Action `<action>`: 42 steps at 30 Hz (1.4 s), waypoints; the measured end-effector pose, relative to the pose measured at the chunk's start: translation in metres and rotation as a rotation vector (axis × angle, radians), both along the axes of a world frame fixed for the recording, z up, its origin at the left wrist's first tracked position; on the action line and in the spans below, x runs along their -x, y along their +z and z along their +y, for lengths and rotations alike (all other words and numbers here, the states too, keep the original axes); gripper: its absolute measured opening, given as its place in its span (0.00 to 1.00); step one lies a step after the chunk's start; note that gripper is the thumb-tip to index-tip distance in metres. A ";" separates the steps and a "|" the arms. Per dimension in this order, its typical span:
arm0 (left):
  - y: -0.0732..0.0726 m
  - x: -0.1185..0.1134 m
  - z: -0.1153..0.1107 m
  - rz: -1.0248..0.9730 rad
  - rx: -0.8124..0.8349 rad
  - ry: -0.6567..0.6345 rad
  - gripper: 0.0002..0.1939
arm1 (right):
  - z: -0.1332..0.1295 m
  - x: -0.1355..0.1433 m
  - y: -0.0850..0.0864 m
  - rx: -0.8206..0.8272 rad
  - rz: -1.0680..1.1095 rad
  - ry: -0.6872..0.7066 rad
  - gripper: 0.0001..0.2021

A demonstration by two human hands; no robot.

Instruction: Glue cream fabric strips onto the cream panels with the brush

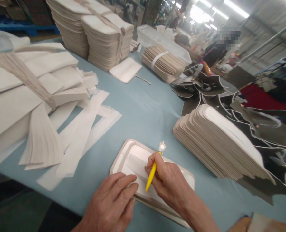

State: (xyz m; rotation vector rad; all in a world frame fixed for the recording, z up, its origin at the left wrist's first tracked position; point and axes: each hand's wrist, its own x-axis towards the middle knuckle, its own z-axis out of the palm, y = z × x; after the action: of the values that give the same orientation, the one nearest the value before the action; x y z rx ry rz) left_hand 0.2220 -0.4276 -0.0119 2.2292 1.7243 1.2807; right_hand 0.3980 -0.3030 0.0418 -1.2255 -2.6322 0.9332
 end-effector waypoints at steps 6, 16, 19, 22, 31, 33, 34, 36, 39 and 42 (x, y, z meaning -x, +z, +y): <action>0.002 0.002 -0.002 -0.025 -0.023 0.019 0.12 | 0.001 0.005 0.003 -0.037 -0.037 0.026 0.08; 0.003 0.018 0.000 -0.012 -0.034 0.045 0.12 | 0.005 0.004 0.000 -0.064 -0.104 0.074 0.11; 0.001 0.024 0.002 0.014 -0.022 0.051 0.14 | 0.006 0.004 0.000 -0.067 -0.103 0.074 0.10; 0.001 0.029 0.008 0.076 -0.017 0.051 0.14 | 0.007 0.006 0.001 -0.076 -0.104 0.083 0.10; -0.011 0.029 0.020 0.222 0.074 0.017 0.17 | 0.009 0.007 -0.002 -0.095 -0.161 0.098 0.11; -0.015 0.028 0.021 0.231 0.086 0.004 0.18 | 0.009 0.007 -0.001 -0.093 -0.177 0.091 0.11; -0.016 0.028 0.021 0.239 0.083 -0.001 0.18 | 0.008 0.008 -0.001 -0.093 -0.184 0.091 0.11; -0.018 0.028 0.021 0.244 0.087 0.013 0.18 | 0.008 0.007 0.001 -0.112 -0.189 0.094 0.10; -0.018 0.028 0.021 0.262 0.105 0.034 0.18 | 0.005 0.000 0.005 -0.174 -0.166 0.083 0.08; -0.016 0.030 0.021 0.308 0.090 0.021 0.17 | -0.001 -0.015 0.009 -0.238 -0.149 0.036 0.07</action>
State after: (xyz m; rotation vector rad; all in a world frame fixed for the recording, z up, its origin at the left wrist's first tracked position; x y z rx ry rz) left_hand 0.1924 -0.4068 -0.0283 2.4653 1.8610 0.8784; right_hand 0.4131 -0.3036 0.0509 -1.2349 -2.7873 0.5311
